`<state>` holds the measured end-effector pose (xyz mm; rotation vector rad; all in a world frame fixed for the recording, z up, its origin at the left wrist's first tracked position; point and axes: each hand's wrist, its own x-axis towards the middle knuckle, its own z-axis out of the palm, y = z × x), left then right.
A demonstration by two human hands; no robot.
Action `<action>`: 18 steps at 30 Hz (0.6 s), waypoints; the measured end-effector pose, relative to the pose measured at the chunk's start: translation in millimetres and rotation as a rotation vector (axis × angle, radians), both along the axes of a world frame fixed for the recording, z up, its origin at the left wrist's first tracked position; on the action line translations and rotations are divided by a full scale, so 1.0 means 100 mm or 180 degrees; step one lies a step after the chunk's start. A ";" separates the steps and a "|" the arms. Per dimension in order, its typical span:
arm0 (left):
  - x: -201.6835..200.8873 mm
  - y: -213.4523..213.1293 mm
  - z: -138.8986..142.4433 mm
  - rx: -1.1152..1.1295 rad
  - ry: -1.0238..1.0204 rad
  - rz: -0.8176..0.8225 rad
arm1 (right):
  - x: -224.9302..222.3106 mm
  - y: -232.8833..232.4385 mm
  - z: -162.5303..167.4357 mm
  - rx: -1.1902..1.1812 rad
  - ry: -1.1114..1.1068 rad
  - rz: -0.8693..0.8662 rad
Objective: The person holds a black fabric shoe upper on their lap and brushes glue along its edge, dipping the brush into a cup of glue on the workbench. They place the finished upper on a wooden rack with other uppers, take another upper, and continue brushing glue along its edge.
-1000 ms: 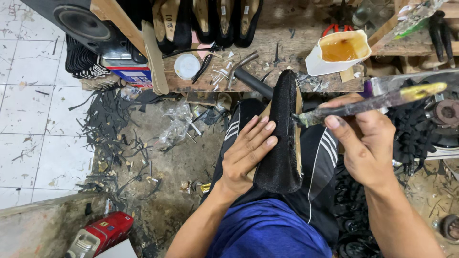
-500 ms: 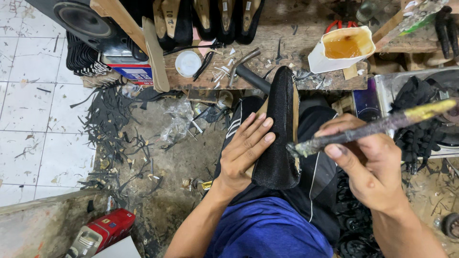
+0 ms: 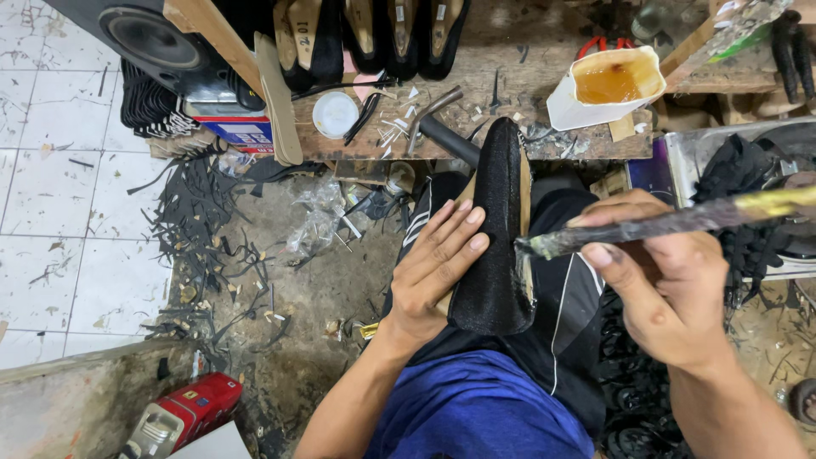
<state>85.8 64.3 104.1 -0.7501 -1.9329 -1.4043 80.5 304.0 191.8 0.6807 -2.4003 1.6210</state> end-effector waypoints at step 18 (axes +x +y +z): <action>0.00 0.00 0.00 0.0038 -0.0068 -0.0035 | 0.14 -0.03 0.03 0.0106 0.0349 0.0334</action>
